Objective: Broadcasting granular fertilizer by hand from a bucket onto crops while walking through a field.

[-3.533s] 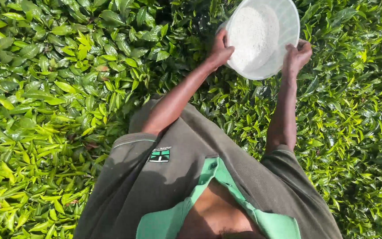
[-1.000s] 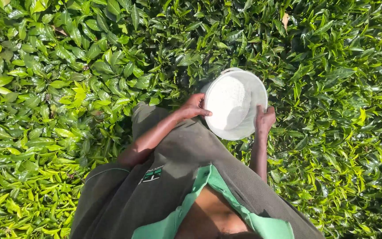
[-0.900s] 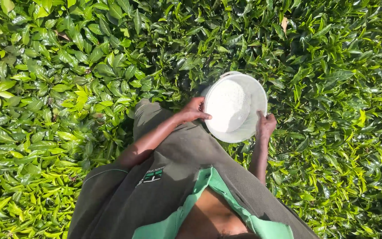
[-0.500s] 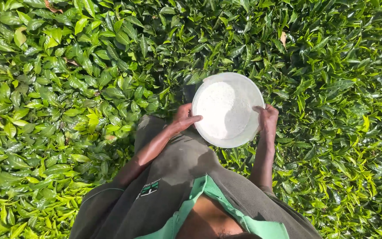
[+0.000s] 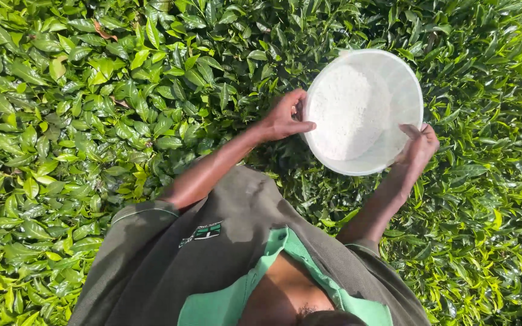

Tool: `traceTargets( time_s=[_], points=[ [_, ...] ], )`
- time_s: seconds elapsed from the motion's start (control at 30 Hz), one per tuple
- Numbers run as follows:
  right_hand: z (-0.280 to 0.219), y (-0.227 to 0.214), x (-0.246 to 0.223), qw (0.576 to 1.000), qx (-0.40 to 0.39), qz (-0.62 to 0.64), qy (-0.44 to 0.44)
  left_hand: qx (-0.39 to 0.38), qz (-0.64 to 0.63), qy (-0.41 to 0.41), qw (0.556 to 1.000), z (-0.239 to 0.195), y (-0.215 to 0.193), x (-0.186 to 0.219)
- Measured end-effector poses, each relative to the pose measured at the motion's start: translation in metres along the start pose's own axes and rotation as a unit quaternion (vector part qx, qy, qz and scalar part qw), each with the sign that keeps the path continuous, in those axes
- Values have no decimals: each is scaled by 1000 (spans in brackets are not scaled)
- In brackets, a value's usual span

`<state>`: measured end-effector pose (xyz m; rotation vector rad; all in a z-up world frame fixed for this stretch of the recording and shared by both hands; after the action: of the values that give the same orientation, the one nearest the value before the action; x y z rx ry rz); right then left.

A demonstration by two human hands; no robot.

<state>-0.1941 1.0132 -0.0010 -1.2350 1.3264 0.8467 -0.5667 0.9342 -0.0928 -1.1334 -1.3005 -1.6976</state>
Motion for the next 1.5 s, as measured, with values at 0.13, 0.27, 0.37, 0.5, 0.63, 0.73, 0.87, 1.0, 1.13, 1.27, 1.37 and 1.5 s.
traceTargets(
  time_s=[0.13,0.27,0.37,0.5,0.63,0.73,0.87,1.0,1.13,1.27,1.37,1.5],
  points=[
    [67,46,11,998,48,-6,-37,43,-20,10,999,81,-47,4],
    [97,94,54,993,102,-55,-23,112,49,-51,991,130,-87,-75],
    [117,124,119,991,101,-82,14,151,99,-94,979,139,-124,-159],
    [121,132,137,988,105,-111,19,179,208,-180,945,148,-107,-148],
    [152,136,164,981,97,-166,-11,223,236,-235,916,166,-101,-129],
    [178,139,198,975,82,-203,-25,227,261,-224,911,174,-95,-127],
    [177,132,215,971,63,-230,26,241,266,-270,893,190,-89,-107],
    [210,130,248,960,58,-272,34,250,286,-257,889,198,-105,-122],
    [213,108,273,953,75,-286,62,253,258,-264,894,198,-101,-146],
    [241,105,303,956,86,-273,65,239,275,-265,893,202,-101,-92],
    [242,82,329,963,72,-254,60,244,254,-274,895,191,-96,-94],
    [243,84,343,964,33,-250,89,269,254,-285,884,186,-108,-139]
  ],
)
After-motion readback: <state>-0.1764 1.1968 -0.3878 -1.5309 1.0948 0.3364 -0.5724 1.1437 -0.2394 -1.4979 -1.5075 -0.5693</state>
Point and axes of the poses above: each hand's wrist, its own z-axis towards the middle knuckle, its own y-axis out of the palm, x = y × z, the point moved 6 cm from there along z, towards the middle knuckle, and after that the axes turned 8 degrees about -x, right-handed, at the moved point
